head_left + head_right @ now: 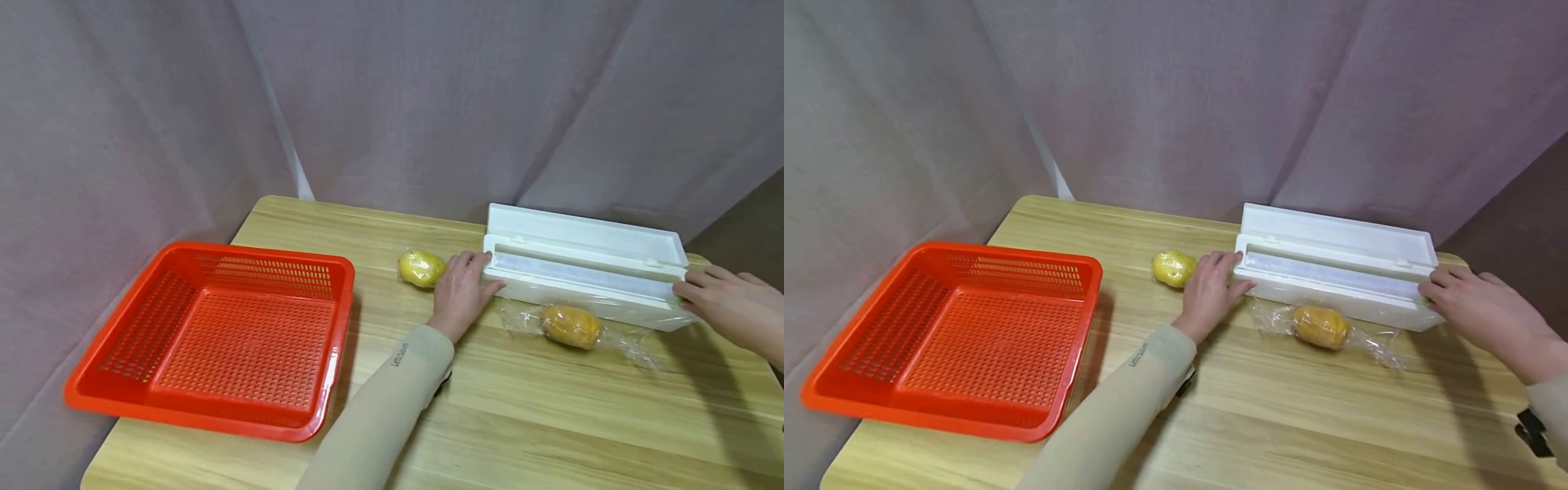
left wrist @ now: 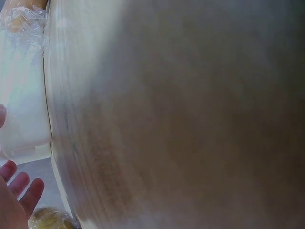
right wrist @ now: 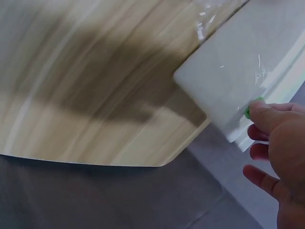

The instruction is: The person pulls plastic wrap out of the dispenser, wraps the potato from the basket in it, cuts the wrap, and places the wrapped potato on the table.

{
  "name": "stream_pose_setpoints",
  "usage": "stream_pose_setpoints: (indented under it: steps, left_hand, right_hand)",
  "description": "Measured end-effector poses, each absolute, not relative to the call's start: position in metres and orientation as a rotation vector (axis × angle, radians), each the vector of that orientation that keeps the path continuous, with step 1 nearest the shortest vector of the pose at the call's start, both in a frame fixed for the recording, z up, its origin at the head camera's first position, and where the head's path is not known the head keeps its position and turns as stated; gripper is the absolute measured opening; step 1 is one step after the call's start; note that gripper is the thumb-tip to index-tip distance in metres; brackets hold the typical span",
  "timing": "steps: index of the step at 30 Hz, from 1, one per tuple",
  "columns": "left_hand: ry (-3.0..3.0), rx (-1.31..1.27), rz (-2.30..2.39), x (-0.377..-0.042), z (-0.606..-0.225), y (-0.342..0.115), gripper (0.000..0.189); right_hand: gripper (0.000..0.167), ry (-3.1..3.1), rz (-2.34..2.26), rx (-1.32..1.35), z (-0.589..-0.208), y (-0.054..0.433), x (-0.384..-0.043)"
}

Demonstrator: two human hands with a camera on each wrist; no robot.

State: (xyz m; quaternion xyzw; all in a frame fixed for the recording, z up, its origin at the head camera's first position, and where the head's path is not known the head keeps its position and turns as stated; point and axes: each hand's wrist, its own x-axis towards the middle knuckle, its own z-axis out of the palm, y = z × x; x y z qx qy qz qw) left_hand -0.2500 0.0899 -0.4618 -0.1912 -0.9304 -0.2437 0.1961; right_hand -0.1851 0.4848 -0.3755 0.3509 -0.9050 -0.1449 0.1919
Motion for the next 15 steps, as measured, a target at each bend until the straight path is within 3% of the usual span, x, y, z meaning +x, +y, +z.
stream_pose_setpoints:
  steps: [6,15]
  left_hand:
    - [-2.613,-0.530,-0.693,-0.250,-0.461,0.089,0.064]
    - [-2.619,-0.525,-0.678,-0.248,-0.460,0.090,0.064]
  right_hand:
    - [0.071,-2.434,-0.290,1.035,-0.382,0.494,-0.187]
    - [0.080,-2.529,-0.368,0.932,-0.383,0.506,-0.181]
